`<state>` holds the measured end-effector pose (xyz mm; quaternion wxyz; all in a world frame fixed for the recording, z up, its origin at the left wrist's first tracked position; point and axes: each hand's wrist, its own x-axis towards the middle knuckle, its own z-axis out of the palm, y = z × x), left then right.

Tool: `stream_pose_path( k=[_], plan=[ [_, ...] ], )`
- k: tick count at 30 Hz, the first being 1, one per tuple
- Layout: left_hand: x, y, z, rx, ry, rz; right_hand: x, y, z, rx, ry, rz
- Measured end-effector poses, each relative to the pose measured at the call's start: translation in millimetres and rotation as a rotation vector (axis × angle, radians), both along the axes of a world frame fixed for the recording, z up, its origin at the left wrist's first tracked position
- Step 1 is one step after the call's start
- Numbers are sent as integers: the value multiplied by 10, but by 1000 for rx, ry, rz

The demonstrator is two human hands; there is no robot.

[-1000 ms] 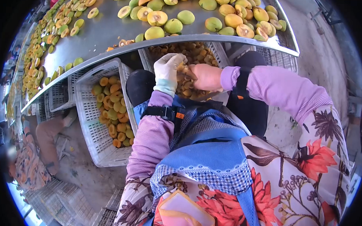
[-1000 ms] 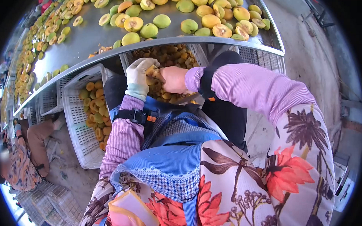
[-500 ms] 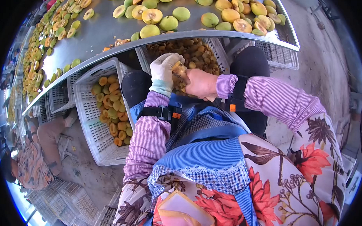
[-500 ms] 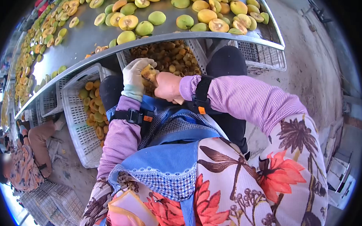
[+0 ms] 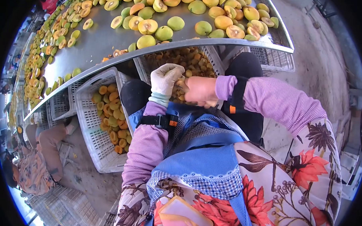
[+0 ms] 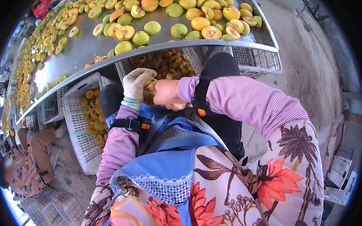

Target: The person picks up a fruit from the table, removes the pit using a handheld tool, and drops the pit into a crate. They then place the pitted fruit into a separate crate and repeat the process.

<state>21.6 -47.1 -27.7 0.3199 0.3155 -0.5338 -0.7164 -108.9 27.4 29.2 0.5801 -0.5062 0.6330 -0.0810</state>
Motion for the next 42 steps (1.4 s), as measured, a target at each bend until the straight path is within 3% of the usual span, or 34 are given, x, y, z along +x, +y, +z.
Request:
stream_pose_path(
  k=[2, 3, 6, 9, 10, 12, 14, 16, 18, 19, 23, 26, 30, 32, 34, 36, 38, 40, 42],
  plan=[
    [37, -13, 52, 35, -23, -63, 82, 29, 191, 514, -454, -452],
    [40, -19, 27, -44, -55, -72, 54, 37, 182, 585, -559, -469],
    [36, 20, 40, -63, -62, -69, 70, 83, 206, 385, -282, -296],
    [17, 16, -14, -90, -76, -28, 57, 66, 302, 84, 160, 94],
    [15, 21, 36, -1, -63, -26, 92, 65, 357, 215, 3, -65],
    [33, 4, 49, -57, -78, -55, 103, 95, 117, 506, -526, -486],
    [38, 7, 26, -91, -85, -81, 54, 119, -71, 589, -712, -462],
    [51, 21, 16, -73, -76, -82, 43, 132, -113, 459, -524, -301],
    [37, 25, 46, -10, -42, -65, 100, 162, 148, 99, 37, -16],
    [30, 14, -22, -8, -26, -30, 97, 236, -207, -399, 256, 116],
    [-8, 25, -124, 408, -7, 155, 222, 309, -133, -456, 384, -2],
    [-12, -12, -251, 567, 104, 240, 316, 339, -160, -515, 447, -50],
    [39, -109, -194, 873, 287, 188, 462, 368, -309, -647, 473, -186],
    [62, -114, -148, 793, 452, 144, 513, 495, -394, -701, 444, -229],
    [59, -95, 119, 684, 433, 313, 436, 589, -408, -630, 296, -269],
    [175, -167, 270, 550, 475, 302, 353, 581, -474, -641, 163, -352],
    [406, -243, 388, 440, 523, 296, 221, 530, -487, -373, 375, -153],
    [767, -349, 498, 146, 370, 506, 83, 474, -537, -413, 42, -249],
    [1322, -594, 438, 12, 86, 709, 30, 495, -620, -294, 198, -138]
  ],
)
